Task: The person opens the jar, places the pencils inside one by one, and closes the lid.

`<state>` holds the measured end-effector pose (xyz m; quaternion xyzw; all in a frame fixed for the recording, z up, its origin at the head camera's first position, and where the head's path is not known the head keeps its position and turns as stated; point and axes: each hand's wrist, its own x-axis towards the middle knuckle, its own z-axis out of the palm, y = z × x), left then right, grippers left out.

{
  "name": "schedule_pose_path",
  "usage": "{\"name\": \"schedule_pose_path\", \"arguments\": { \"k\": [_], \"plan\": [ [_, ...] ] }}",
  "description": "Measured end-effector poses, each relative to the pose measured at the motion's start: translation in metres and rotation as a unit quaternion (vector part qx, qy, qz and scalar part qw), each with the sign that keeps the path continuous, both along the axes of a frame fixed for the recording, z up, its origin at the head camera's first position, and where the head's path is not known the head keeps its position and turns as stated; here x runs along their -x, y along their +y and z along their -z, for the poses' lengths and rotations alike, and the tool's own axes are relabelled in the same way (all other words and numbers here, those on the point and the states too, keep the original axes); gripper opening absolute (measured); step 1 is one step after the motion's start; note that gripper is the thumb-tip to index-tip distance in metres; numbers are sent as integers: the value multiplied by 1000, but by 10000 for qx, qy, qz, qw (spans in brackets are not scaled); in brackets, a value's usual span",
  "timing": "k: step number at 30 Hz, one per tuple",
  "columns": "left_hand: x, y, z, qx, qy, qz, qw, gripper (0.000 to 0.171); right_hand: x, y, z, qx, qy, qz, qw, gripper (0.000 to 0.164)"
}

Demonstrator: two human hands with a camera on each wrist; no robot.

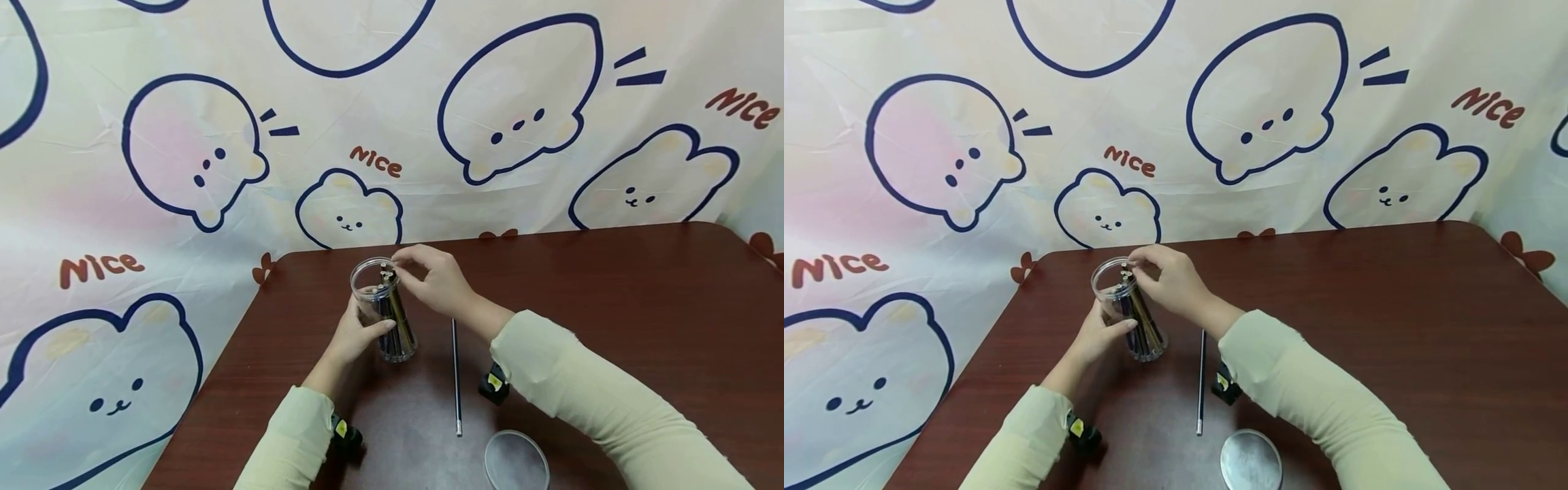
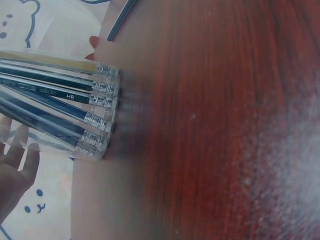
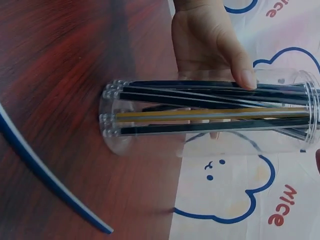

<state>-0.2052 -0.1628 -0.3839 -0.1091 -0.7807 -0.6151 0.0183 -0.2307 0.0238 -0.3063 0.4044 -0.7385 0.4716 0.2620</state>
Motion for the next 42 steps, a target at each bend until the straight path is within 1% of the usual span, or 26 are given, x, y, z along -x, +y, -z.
{"name": "schedule_pose_path", "arguments": {
  "k": [3,8,12,17,20,23,24,25,26,28,30,31,32,33,37,42],
  "plan": [
    [0,0,1,122,110,-90,9998,63,-1,8,5,60,-268,57,9996,14],
    [0,1,2,130,125,-141,9997,63,-2,22,19,177,-961,196,9950,13],
    [0,1,2,115,107,-128,9998,61,-3,32,32,324,-1636,292,9856,13],
    [0,0,3,-18,100,-51,9999,58,-2,42,45,331,-2295,413,9719,14],
    [0,0,3,-63,76,-21,9999,58,-1,47,52,285,-2591,473,9643,15],
    [1,0,3,-21,94,-21,10000,59,0,51,58,214,-2754,554,9595,16],
    [0,1,0,-2,67,-41,10000,59,1,52,60,181,-2805,570,9580,16],
    [-2,2,-3,17,52,-58,10000,59,-2,53,58,137,-2871,610,9559,16],
    [-3,2,-4,15,32,-70,10000,59,-1,54,61,104,-2935,637,9538,16],
    [-6,5,-10,-4,-7,-90,10000,58,1,55,65,63,-3076,670,9491,16],
    [-11,7,-17,-18,-63,-126,9999,58,3,56,69,55,-3315,672,9410,17],
    [-11,8,-18,-24,-50,-123,9999,58,4,56,72,56,-3427,660,9371,17],
    [-12,8,-18,-38,-41,-114,9999,57,8,57,78,62,-3559,612,9325,18],
    [-14,9,-21,-29,-41,-119,9999,57,9,57,80,57,-3701,584,9272,18],
    [-15,9,-22,-7,-69,-120,9999,57,12,55,90,-112,-4199,504,9061,20],
    [-12,8,-18,4,7,-76,10000,58,13,54,101,-582,-4667,649,8801,18]
  ]
}}
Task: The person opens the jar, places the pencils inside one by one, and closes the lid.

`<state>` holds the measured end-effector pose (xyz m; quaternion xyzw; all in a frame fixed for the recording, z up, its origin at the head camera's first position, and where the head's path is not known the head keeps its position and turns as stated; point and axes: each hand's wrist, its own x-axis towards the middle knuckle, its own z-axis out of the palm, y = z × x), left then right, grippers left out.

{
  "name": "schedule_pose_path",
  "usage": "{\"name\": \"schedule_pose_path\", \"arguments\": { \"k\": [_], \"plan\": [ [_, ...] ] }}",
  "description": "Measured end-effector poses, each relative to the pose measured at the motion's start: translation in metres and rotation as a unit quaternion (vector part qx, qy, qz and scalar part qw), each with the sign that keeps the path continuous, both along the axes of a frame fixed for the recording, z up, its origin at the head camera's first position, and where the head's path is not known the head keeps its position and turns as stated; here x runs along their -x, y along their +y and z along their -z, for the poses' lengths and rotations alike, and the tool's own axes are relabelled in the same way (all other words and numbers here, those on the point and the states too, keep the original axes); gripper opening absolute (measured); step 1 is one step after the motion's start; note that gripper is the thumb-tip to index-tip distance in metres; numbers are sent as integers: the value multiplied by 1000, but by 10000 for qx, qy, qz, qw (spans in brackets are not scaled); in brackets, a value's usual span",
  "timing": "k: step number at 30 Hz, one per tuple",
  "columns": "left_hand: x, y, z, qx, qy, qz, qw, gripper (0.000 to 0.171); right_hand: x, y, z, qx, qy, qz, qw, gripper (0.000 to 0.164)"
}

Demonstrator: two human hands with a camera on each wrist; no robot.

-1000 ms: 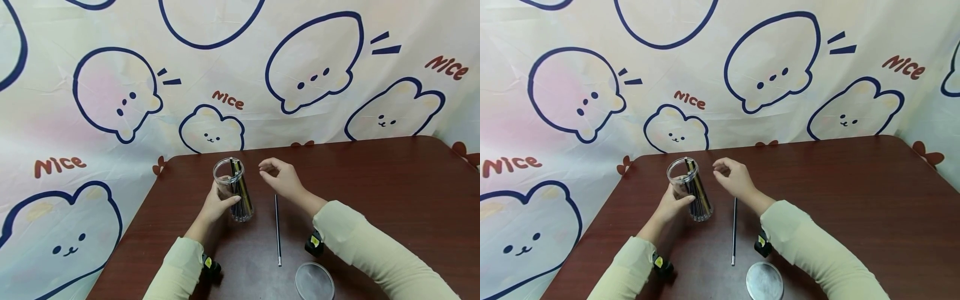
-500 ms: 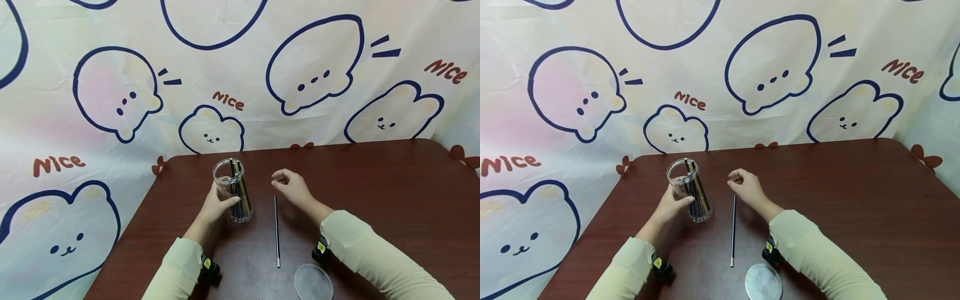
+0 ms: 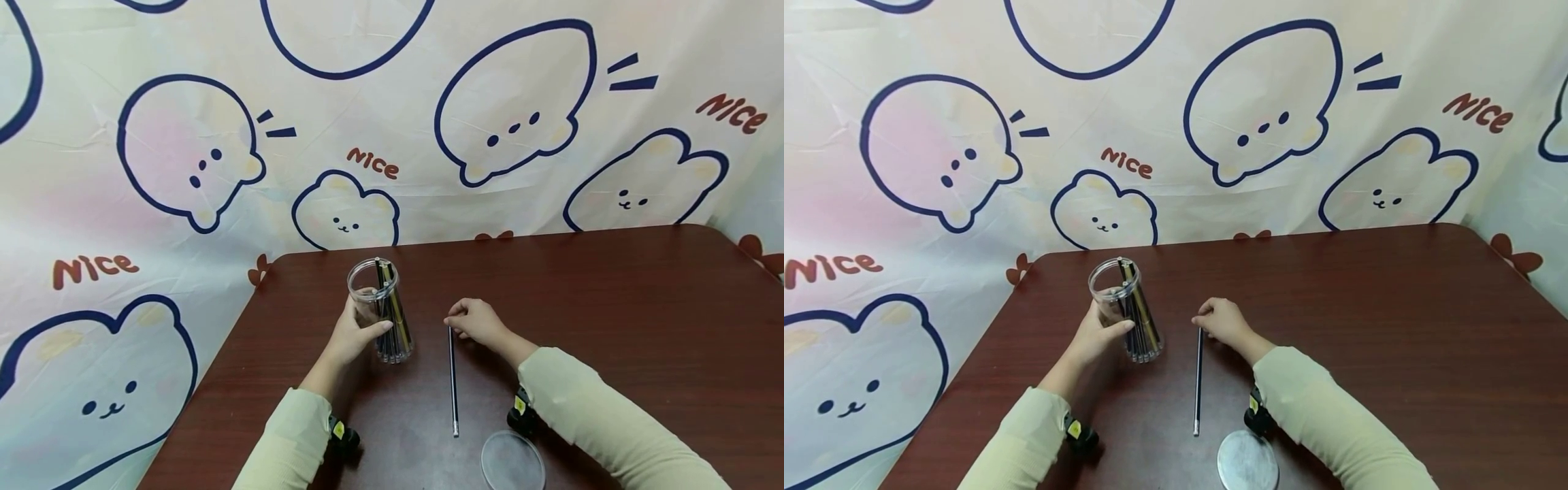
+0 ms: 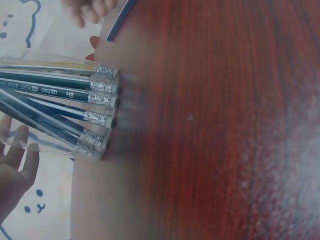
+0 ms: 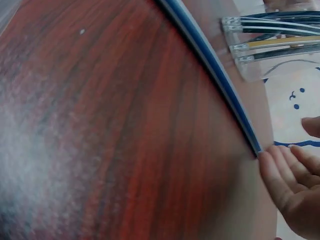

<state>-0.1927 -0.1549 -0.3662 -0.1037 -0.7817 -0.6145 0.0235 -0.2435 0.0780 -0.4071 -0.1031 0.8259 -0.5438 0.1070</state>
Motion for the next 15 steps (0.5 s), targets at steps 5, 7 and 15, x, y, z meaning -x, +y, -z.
{"name": "schedule_pose_path", "arguments": {
  "k": [5,7,15],
  "plan": [
    [9,-6,14,-58,20,39,10000,59,-2,-1,4,-403,-456,-29,9981,13],
    [12,-7,19,-60,15,27,10000,59,-3,-1,3,-545,-590,-70,9967,14],
    [13,-7,20,-64,-31,-13,10000,60,-5,-11,-2,-1529,-598,-302,9860,28]
  ]
}}
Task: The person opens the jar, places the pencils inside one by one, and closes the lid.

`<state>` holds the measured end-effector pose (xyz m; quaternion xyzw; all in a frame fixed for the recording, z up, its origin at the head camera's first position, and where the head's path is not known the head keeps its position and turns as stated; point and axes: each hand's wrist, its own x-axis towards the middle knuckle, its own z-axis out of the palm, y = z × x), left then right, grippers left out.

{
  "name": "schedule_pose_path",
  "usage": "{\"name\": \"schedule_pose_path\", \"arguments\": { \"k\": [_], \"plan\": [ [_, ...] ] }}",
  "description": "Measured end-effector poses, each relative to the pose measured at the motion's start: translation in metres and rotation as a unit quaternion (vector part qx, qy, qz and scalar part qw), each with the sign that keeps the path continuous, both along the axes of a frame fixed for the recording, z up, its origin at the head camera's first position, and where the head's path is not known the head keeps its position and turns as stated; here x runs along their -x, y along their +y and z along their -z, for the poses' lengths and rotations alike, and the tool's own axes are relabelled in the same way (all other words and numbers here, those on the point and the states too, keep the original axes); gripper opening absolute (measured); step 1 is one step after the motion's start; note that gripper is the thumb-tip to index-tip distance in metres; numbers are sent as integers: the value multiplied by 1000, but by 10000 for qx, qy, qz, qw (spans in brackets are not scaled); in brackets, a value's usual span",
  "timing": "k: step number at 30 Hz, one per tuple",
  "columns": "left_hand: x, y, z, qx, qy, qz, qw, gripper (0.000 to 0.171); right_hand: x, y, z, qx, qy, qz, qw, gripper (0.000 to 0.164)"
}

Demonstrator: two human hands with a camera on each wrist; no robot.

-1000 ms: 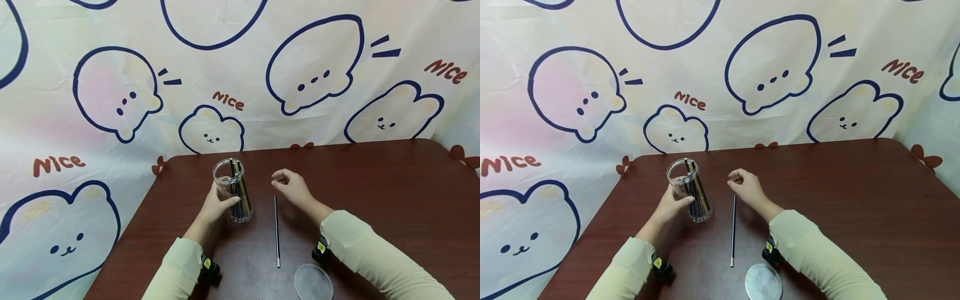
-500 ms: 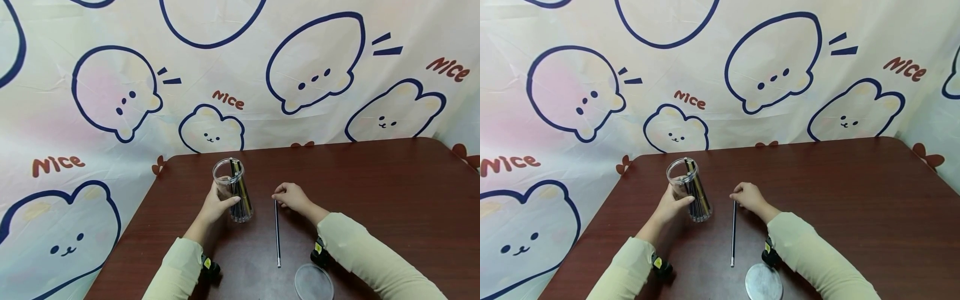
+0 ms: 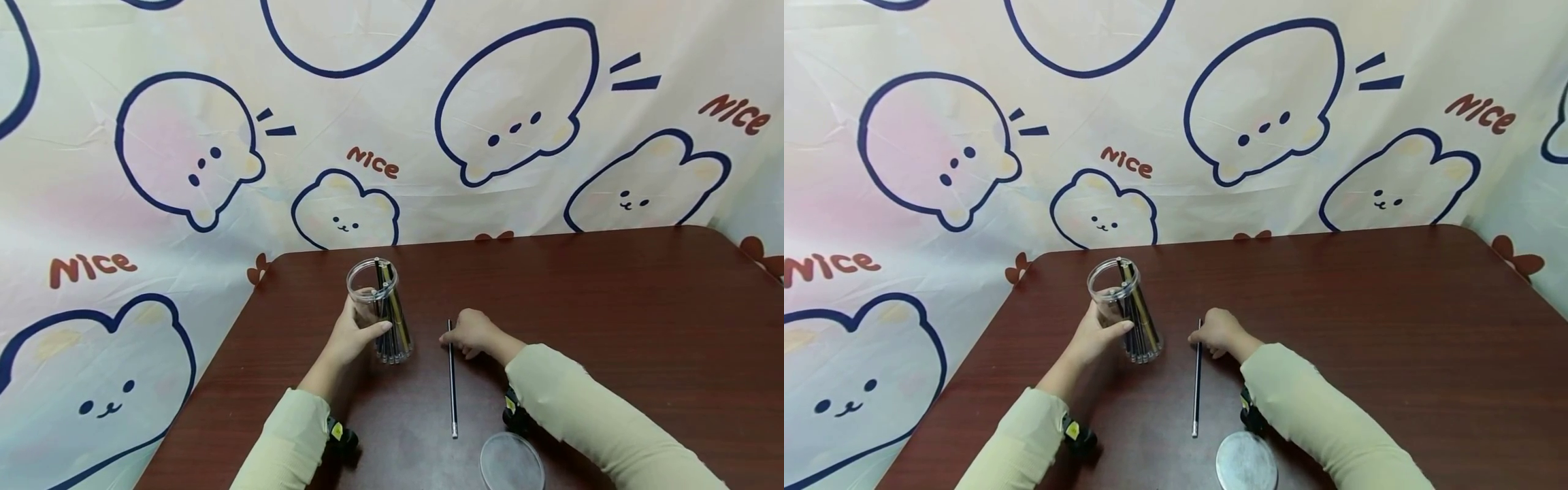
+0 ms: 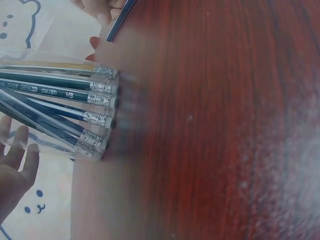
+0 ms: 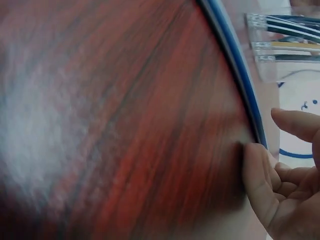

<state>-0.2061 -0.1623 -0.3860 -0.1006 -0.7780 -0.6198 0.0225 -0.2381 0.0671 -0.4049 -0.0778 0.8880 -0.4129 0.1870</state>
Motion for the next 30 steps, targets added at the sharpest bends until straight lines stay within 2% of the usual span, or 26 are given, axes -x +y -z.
{"name": "schedule_pose_path", "arguments": {
  "k": [4,9,14,19,24,30],
  "plan": [
    [-4,2,-7,50,-49,-3,10000,60,1,-4,0,-448,113,-72,9989,26],
    [-11,6,-18,97,72,15,9999,59,0,-3,-1,-340,-96,7,9994,23],
    [-6,3,-11,69,-26,-11,10000,61,0,-2,-3,-144,-229,67,9996,22],
    [0,0,-2,150,70,-13,9999,63,0,1,-2,322,-413,354,9980,19],
    [1,-1,1,170,203,22,9996,63,1,6,-1,1003,-799,676,9894,15],
    [1,-2,1,117,152,52,9998,64,0,11,-4,1566,-913,679,9811,8]
  ]
}}
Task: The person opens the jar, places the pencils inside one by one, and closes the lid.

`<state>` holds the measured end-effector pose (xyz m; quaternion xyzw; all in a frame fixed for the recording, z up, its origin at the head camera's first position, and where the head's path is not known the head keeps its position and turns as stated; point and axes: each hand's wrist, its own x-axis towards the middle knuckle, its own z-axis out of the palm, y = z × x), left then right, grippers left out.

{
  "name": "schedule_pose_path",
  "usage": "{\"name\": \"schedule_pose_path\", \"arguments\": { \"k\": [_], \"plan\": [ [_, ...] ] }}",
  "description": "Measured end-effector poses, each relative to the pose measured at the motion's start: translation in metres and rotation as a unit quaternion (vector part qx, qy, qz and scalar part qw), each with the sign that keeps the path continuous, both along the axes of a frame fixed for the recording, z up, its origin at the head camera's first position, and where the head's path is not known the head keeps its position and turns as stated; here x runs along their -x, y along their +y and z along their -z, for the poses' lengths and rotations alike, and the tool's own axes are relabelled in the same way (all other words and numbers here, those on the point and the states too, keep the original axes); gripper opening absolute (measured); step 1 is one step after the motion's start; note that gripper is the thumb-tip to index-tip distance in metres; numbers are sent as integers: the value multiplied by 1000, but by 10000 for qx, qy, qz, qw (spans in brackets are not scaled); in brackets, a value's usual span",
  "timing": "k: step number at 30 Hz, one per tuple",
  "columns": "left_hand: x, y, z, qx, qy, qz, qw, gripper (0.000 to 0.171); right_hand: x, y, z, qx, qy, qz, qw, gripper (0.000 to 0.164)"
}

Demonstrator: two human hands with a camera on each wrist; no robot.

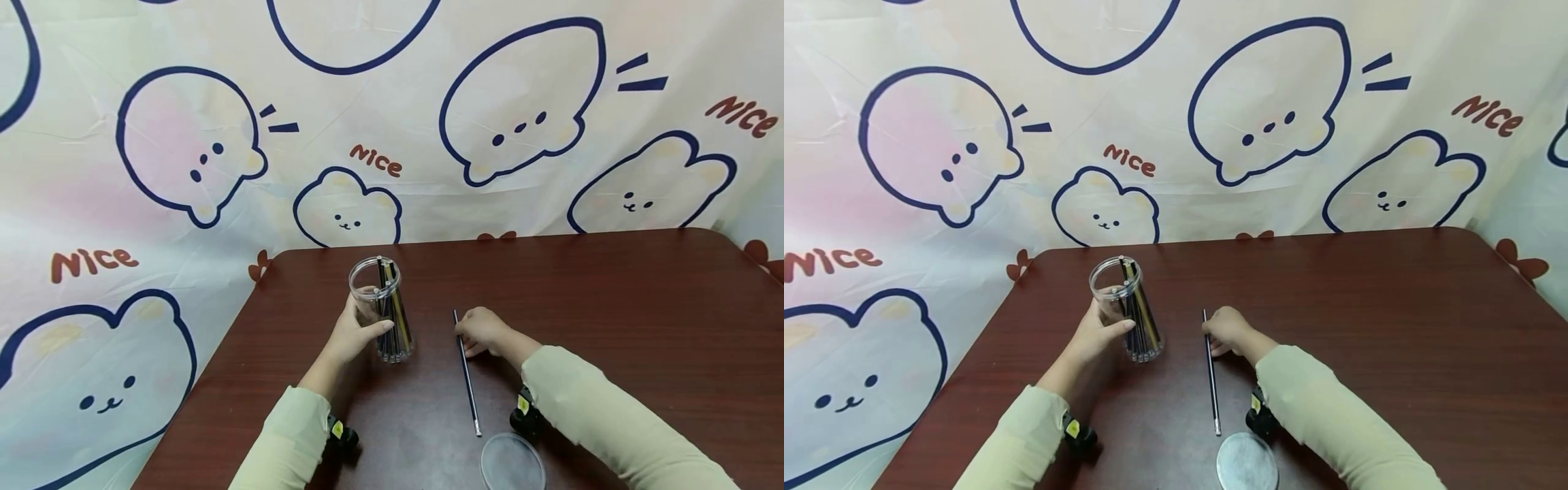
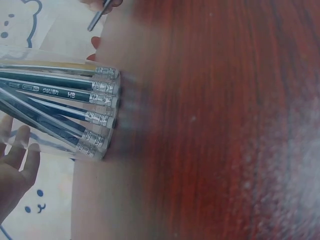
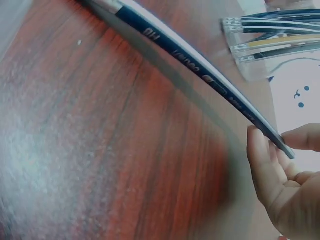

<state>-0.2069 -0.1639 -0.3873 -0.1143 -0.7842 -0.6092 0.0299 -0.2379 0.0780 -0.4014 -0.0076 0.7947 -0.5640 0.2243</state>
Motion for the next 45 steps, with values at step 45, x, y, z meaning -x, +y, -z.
{"name": "schedule_pose_path", "arguments": {
  "k": [45],
  "plan": [
    [-17,9,-27,273,-155,-123,9994,58,10,9,-101,2074,1233,867,9666,48]
  ]
}}
